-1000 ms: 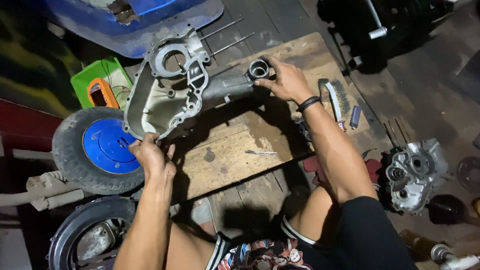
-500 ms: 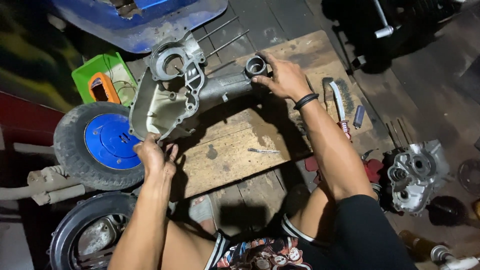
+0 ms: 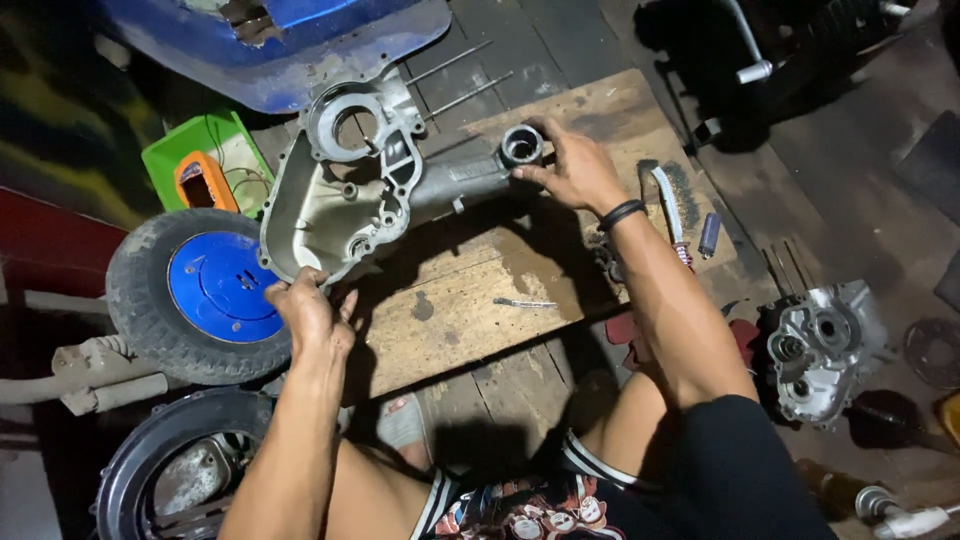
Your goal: Cleaning and inspecting a motorcycle engine casing using scrapers and brushes
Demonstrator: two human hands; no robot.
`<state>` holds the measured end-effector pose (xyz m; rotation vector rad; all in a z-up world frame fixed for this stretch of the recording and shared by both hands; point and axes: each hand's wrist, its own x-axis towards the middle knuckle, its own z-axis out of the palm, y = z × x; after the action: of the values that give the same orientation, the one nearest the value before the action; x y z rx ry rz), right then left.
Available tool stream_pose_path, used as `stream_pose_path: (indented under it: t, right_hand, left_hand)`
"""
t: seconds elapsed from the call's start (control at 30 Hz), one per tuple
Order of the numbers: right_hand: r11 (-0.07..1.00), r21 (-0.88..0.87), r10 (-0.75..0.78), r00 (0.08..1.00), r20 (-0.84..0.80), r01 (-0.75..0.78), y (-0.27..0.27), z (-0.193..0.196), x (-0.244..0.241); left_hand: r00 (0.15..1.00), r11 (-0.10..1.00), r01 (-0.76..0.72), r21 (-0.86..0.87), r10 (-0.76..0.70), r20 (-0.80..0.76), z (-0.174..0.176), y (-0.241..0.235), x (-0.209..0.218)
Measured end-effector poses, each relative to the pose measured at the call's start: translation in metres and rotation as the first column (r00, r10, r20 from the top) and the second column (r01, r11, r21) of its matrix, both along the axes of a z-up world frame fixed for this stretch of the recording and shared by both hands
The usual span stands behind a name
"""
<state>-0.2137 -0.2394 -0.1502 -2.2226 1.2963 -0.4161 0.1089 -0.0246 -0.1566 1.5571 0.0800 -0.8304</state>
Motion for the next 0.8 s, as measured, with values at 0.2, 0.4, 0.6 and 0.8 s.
stream_pose_path:
  t: [0.2,0.4,0.6,0.8]
  right_hand:
    - [0.957,-0.283,-0.036,0.994,0.103,0.064,-0.025,0.012,-0.009]
    - [0.868,-0.416,0.025,0.861,-0.509,-0.271,-0.034,0.07,0.053]
    - [0.812,-0.484,0.004,0.831,-0.556,-0.327,-0.071,0.027,0.085]
    - [0.641,-0.675,-0.089,0.837,-0.539,-0.366,-0.05,0.051,0.047]
  left_hand:
    - [1.0,1.0,-0.002,-0.019,0.001,-0.01,0.033,-0.002,-0.018]
    - [1.0,1.0,0.005,0.026,-0.005,-0.021,0.031,-0.001,-0.022]
    - [0.994,0.995,0.1,0.001,-0.1,-0.041,0.053,0.011,-0.029]
    - [0.986,0.984,0.165,-0.061,-0.164,0.023,0.048,0.015,-0.022]
